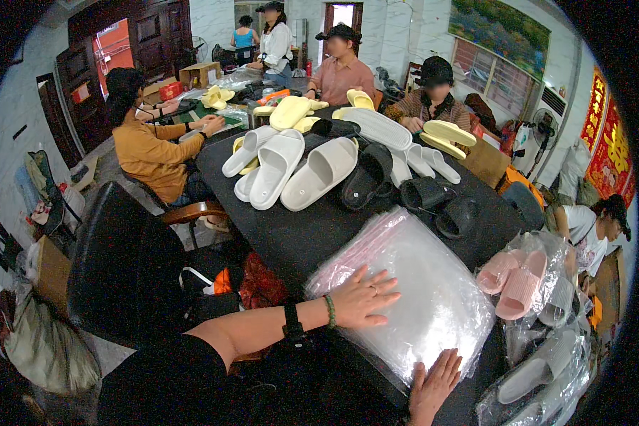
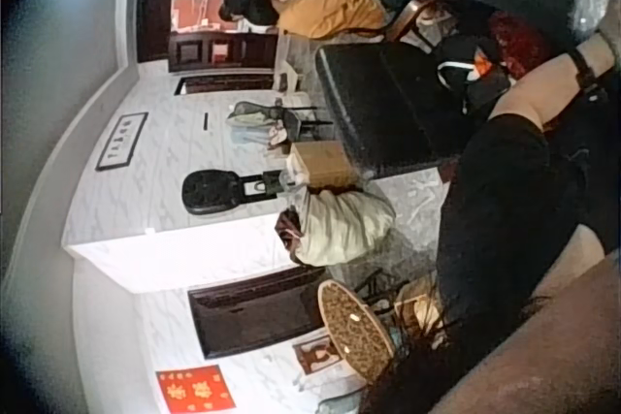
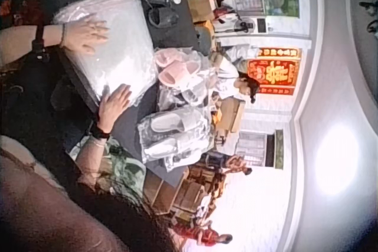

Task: Sort and organize finished sandals/slides by color and style into bags and bins.

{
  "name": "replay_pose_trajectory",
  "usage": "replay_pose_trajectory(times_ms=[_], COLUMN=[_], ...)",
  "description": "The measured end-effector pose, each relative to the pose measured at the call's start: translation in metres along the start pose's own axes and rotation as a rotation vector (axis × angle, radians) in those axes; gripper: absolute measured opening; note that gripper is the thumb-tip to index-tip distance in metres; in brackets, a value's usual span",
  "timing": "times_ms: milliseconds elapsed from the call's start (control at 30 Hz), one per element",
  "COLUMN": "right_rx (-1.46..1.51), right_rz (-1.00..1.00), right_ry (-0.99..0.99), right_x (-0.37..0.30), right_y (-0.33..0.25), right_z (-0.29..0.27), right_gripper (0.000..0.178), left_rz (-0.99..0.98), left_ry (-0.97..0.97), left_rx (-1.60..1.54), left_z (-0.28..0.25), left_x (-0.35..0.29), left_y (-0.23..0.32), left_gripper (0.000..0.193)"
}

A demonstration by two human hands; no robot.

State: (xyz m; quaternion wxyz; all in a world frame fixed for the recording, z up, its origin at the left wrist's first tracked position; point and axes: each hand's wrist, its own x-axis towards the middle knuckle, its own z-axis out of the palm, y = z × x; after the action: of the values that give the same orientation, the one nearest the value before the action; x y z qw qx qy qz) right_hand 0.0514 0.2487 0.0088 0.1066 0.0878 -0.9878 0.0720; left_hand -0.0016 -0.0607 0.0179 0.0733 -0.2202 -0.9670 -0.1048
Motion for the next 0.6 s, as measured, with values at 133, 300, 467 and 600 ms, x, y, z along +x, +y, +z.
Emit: replay_pose_trajectory(times_ms=[133,300,467,600], right_rx=[0.005,0.031,0.009,0.017], right_rz=[0.008,0.018,0.013,0.028], right_ry=[-0.002,-0.019,-0.008,-0.027], right_x=[0.0000,0.0016,-0.0008,-0.0002], right_y=[-0.0031,-0.0039,-0.0052,-0.0058], right_z=[-0.0039,-0.0027,-0.0063,-0.0063], right_gripper=[0.067,0.068,0.068,0.068], left_rz=[-0.002,-0.002,0.007,0.002], left_ry=[0.000,0.022,0.035,0.026], left_rx=[0.002,0.014,0.005,0.005], left_z=[-0.0004,0.0041,0.0040,0.0031], left_x=[0.0001,0.0007,-0.0005,-0.0011], left_y=[0.0008,-0.0012,-0.0012,-0.0006], left_gripper=[0.067,0.067,0.067,0.067])
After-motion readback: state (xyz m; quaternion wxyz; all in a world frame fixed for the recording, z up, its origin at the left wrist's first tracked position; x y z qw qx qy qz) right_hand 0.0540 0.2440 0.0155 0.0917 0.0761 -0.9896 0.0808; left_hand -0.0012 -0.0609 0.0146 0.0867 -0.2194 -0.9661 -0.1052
